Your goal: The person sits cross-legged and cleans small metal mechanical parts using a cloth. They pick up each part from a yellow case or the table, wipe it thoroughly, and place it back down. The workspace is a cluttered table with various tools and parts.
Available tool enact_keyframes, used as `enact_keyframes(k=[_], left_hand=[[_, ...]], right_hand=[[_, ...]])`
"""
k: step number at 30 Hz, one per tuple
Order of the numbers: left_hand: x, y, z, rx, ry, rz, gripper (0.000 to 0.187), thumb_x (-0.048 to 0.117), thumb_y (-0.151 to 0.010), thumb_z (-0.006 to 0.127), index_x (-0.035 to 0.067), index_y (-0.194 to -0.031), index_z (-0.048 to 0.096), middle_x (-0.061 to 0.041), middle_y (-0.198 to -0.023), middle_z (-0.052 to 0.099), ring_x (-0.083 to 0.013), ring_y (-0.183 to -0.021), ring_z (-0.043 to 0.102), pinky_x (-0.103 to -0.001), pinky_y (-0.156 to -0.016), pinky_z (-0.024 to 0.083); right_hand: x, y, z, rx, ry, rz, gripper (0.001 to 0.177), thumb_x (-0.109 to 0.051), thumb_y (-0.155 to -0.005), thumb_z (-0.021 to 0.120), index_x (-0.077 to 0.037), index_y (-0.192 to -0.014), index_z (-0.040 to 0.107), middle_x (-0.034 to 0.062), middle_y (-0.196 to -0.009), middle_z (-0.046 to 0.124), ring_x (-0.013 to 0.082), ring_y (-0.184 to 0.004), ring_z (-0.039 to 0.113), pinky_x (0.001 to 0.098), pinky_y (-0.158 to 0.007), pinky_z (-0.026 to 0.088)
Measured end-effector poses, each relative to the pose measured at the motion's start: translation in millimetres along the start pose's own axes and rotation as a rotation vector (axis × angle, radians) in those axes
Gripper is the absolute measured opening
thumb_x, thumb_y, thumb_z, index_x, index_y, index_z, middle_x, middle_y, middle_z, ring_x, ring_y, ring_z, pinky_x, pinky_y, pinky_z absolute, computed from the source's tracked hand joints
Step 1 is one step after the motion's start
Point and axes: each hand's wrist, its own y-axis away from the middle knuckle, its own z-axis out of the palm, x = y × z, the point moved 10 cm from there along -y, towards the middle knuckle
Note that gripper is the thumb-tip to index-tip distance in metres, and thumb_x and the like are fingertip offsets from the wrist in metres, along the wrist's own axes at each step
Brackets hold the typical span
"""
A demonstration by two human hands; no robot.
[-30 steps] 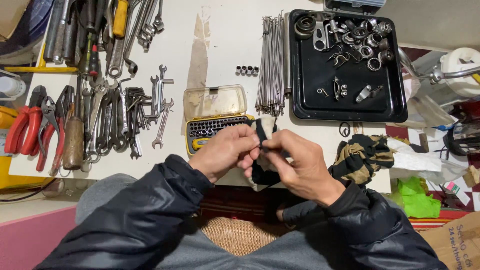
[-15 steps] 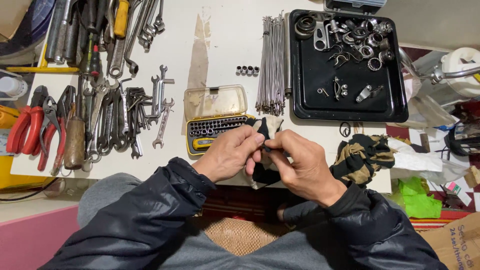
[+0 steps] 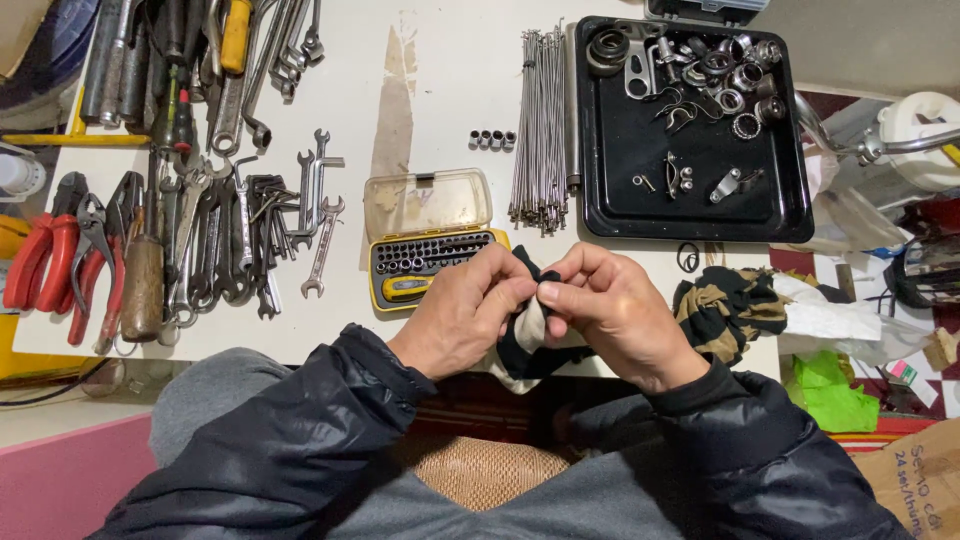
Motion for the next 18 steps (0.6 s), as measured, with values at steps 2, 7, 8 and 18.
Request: enact_keyframes(k=[2,7,8,18], left_hand=[[-2,-2,-1,-0.009,0.084,-0.076,0.020,0.023,-0.101,0.058,0.005,-0.094,0.065,-0.007,-0.059,0.065,-0.0165,-0.050,0.065,-0.030,-0.051,0.055],[-31,-2,7,-0.041,0.477,-0.287,0.025,0.021,-0.104,0.054,-0.003,-0.098,0.061,-0.011,-0.070,0.060,-0.0122,-0.046,0.058,-0.029,-0.039,0.056],[-32,-1,9,-0.056,0.501,-0.310,0.027,0.021,-0.104,0.055,-0.004,-0.096,0.060,-0.010,-0.069,0.059,-0.0117,-0.044,0.057,-0.028,-0.037,0.055],[-32,5,11,-0.121,0.548,-0.289,0.022,0.012,-0.100,0.062,-0.010,-0.101,0.059,-0.017,-0.075,0.065,-0.0133,-0.049,0.060,-0.029,-0.042,0.058]], right_hand=[[-9,1,6,0.009,0.045,-0.041,0.016,0.002,-0.086,0.073,0.010,-0.095,0.062,0.0160,-0.069,0.065,0.0193,-0.052,0.068,0.0329,-0.053,0.058],[-29,6,16,-0.011,0.237,-0.172,0.018,0.001,-0.091,0.067,0.011,-0.105,0.068,0.0174,-0.073,0.067,0.0205,-0.062,0.071,0.0336,-0.062,0.061],[-34,8,20,-0.049,0.341,-0.233,0.018,0.002,-0.091,0.066,0.010,-0.108,0.070,0.0165,-0.073,0.068,0.0189,-0.063,0.071,0.0326,-0.063,0.061],[-17,8,15,-0.079,0.218,-0.081,0.020,0.010,-0.084,0.067,0.012,-0.103,0.068,0.0189,-0.069,0.066,0.0228,-0.054,0.071,0.0318,-0.055,0.060]])
